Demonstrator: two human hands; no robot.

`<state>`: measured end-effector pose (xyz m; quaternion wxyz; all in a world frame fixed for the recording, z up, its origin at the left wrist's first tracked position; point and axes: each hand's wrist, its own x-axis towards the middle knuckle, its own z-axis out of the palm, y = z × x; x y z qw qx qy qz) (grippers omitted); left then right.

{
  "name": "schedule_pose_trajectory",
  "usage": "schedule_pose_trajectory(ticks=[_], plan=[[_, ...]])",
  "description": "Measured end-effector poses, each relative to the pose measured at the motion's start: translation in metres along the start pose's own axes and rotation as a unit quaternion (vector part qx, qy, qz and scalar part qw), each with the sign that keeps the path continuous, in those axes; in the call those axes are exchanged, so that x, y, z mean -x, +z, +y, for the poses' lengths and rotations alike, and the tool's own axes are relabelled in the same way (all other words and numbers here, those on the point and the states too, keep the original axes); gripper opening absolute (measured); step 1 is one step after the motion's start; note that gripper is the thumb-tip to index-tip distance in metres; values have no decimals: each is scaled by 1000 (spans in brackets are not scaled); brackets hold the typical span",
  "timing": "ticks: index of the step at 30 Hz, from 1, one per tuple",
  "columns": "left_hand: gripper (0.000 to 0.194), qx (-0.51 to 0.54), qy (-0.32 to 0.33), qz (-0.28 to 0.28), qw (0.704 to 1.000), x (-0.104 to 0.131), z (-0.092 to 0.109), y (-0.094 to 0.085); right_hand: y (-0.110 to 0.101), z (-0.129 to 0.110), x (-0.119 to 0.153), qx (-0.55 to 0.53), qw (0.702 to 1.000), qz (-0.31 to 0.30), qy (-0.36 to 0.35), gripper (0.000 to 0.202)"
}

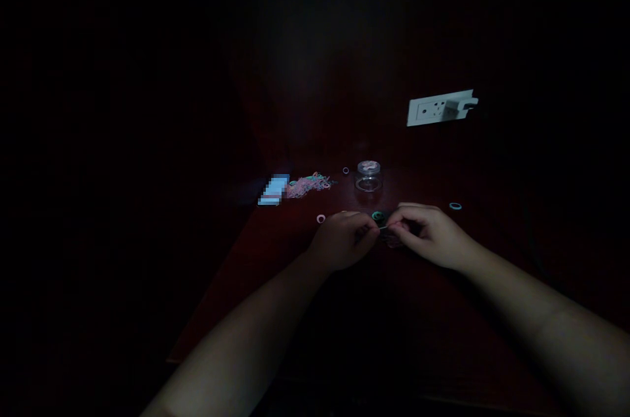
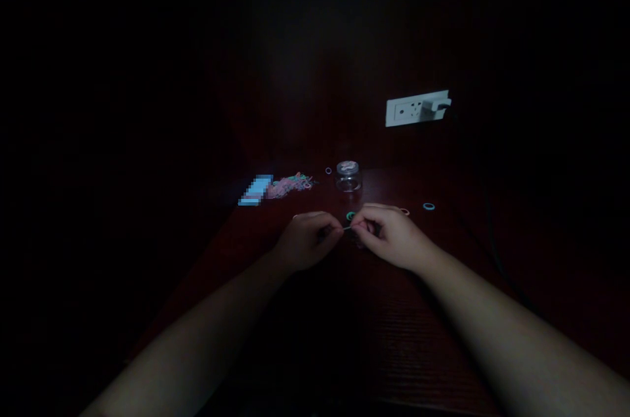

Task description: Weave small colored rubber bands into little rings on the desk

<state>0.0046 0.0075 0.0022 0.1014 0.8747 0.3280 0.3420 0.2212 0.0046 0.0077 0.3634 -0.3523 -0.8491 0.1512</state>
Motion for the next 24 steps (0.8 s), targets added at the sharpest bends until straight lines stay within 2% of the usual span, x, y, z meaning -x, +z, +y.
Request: schedule_pose_trajectory(ticks=[6,11,24], plan=[[11,28,9,16,999,1,-1,2,0,0,0,-5,1000,5,-2,19],[20,21,0,26,999,1,-2,3,0,0,0,-11,1000,2,-3,18],[15,31,-13,38,999,0,-5,7,0,-2,1,-10,1000,-15,0,17]])
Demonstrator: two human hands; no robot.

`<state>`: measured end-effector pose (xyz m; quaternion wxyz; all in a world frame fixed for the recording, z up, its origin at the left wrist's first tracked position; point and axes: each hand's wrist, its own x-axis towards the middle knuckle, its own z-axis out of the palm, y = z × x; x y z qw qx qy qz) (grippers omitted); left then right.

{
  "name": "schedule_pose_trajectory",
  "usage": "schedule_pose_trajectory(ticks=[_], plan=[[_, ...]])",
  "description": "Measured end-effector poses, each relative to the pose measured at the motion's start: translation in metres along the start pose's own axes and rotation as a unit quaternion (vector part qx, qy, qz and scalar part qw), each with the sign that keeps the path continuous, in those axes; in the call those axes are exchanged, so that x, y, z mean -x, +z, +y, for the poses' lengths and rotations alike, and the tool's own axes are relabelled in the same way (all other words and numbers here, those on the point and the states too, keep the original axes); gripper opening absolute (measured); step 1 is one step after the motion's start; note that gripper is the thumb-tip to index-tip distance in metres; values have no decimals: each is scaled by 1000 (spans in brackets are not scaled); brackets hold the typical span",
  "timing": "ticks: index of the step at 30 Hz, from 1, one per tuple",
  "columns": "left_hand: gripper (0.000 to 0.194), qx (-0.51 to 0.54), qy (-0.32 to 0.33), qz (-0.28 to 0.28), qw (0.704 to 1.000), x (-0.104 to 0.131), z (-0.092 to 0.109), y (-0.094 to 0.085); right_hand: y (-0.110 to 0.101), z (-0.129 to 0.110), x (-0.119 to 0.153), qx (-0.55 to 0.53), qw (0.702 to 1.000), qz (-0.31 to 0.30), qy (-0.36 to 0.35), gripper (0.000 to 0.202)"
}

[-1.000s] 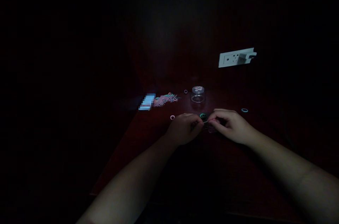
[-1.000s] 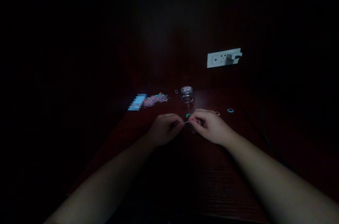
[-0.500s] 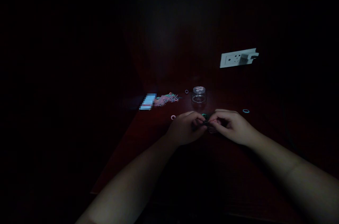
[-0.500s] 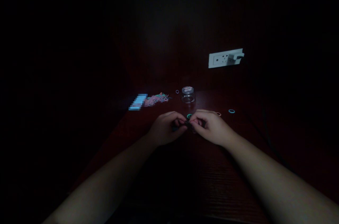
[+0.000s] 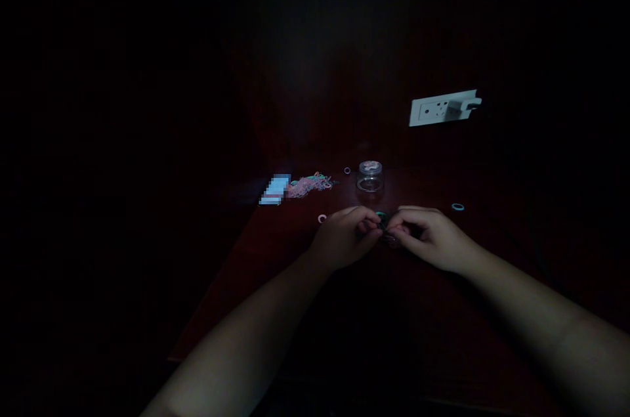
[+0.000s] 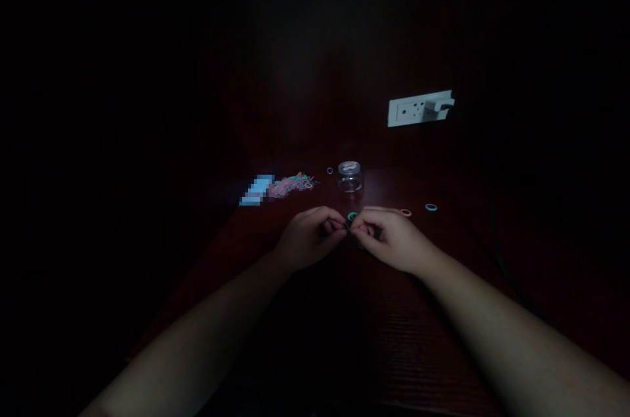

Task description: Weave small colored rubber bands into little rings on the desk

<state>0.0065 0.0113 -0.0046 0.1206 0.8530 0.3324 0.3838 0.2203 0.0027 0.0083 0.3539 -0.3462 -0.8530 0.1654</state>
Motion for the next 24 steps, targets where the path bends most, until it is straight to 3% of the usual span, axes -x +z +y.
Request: schedule_pose_trajectory(ticks=[8,24], plan=[[13,-2,1,-24,1000,-1,3,-3,-1,0,0,-12,1000,0,-8,17],[6,-10,-1,-18,1000,-1,3,-2,2,2,1,-17,999,10,31,13]])
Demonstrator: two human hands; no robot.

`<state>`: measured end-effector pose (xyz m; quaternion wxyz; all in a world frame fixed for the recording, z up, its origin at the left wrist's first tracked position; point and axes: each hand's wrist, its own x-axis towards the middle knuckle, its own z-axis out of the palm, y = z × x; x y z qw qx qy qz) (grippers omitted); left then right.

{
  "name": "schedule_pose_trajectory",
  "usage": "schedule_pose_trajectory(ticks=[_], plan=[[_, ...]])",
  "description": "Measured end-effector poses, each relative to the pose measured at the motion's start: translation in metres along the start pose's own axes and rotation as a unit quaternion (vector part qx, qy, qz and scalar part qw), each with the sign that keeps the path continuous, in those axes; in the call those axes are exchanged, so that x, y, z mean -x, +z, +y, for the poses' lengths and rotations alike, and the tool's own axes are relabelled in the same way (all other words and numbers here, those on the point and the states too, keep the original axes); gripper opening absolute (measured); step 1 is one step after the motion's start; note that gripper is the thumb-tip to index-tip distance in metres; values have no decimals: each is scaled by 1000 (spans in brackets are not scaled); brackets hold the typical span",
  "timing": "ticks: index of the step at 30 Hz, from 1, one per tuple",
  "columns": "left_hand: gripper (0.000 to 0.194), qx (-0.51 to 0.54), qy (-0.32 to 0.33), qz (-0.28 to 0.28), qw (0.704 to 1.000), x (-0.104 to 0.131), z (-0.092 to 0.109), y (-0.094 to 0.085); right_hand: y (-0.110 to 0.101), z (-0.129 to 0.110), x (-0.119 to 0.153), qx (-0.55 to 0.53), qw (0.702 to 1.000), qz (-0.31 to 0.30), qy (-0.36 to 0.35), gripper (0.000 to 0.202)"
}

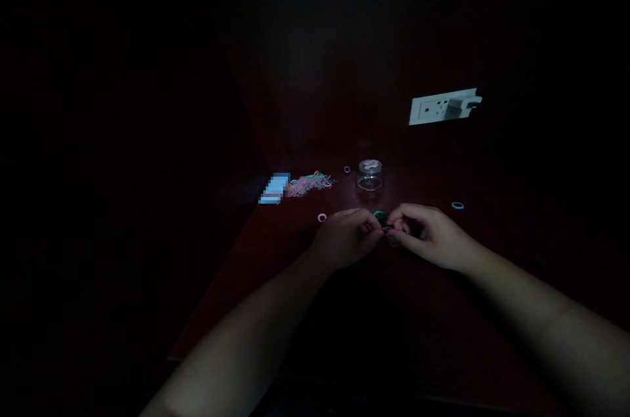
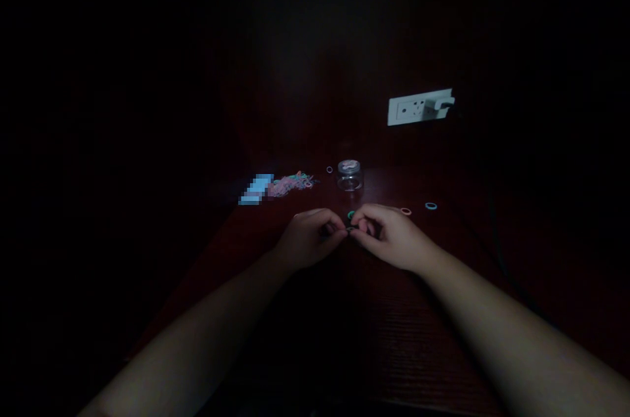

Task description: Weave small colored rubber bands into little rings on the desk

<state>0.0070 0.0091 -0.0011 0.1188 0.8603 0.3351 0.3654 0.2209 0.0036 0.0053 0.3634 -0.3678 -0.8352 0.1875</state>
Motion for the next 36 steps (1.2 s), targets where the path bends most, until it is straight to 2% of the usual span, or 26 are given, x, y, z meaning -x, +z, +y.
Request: schedule_pose_trajectory(ticks=[12,27,30,34,36], plan=[[4,-3,5,4,1000,-1,3,-2,-2,0,-1,1,1000,-2,-18,22],[4,2,25,0,1000,-1,-3,-1,-5,2,0,25,999,-9,-23,21],[4,-14,34,-9,999,-1,-6,-8,-6,4,0,29,999,13,-17,18],[8,-57,47,-25,997,-2,-20,-32,-7,9,0,22,999,47,7,16],[9,-78,10,-38,996,-2,-32,-47,-7,11,1,14,999,43,16,16]])
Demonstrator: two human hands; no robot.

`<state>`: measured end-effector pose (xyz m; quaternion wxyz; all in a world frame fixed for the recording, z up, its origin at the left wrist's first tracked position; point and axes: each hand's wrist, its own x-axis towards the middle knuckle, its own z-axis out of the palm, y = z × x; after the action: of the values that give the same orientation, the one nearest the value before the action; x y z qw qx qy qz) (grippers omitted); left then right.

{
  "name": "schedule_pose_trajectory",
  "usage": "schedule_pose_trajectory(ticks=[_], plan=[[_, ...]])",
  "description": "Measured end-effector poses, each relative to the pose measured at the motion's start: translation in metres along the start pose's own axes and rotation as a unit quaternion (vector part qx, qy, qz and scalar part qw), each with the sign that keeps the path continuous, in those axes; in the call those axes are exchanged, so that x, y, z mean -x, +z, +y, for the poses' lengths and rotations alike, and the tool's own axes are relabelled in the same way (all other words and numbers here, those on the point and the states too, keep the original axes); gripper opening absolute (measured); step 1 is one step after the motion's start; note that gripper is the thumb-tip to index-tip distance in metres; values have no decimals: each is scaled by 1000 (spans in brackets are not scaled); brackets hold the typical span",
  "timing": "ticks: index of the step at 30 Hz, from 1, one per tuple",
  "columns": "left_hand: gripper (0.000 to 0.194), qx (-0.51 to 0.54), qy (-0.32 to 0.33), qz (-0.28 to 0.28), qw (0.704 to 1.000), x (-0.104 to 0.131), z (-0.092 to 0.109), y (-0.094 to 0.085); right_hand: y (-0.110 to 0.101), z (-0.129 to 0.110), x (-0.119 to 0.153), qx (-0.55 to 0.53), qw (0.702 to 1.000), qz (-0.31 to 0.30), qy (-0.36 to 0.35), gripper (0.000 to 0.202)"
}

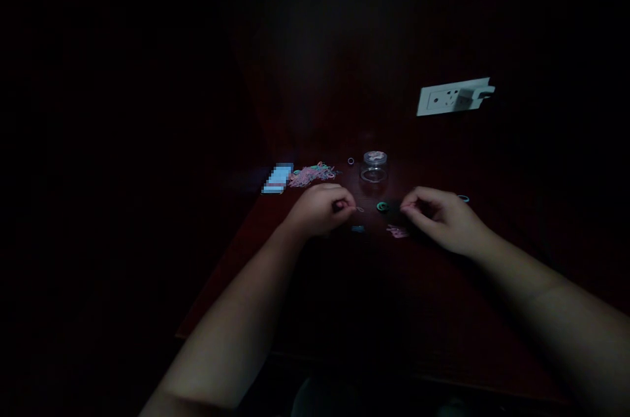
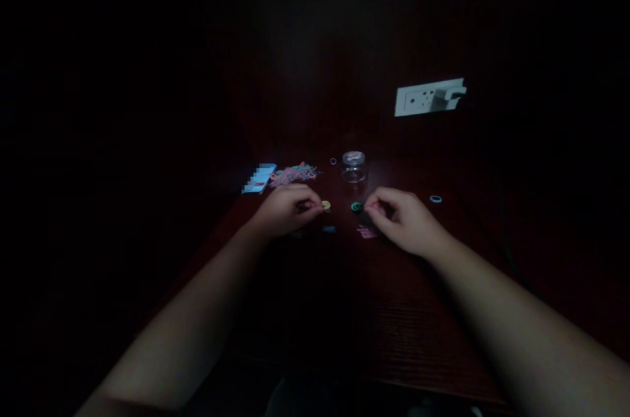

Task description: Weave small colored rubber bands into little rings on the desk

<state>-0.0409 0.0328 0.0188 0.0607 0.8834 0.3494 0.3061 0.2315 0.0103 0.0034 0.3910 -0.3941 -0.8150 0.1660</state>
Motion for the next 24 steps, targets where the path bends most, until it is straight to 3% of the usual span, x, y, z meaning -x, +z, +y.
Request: schedule_pose_trajectory(ticks=[5,8,13,24], plan=[[14,40,-176,-174,968,9,-34,-20,1,2,1,4,1000,-13,13,18],[17,85,-232,-226,942,14,-40,-25,0,3,1,2,1000,-12,19,20],[16,78,-287,-264,918,16,-36,-33,1,4,1,-2,1000,-19,19,22],[18,103,-297,-273,909,17,-43,-27,0,1,0,-4,1000,-19,13,21]])
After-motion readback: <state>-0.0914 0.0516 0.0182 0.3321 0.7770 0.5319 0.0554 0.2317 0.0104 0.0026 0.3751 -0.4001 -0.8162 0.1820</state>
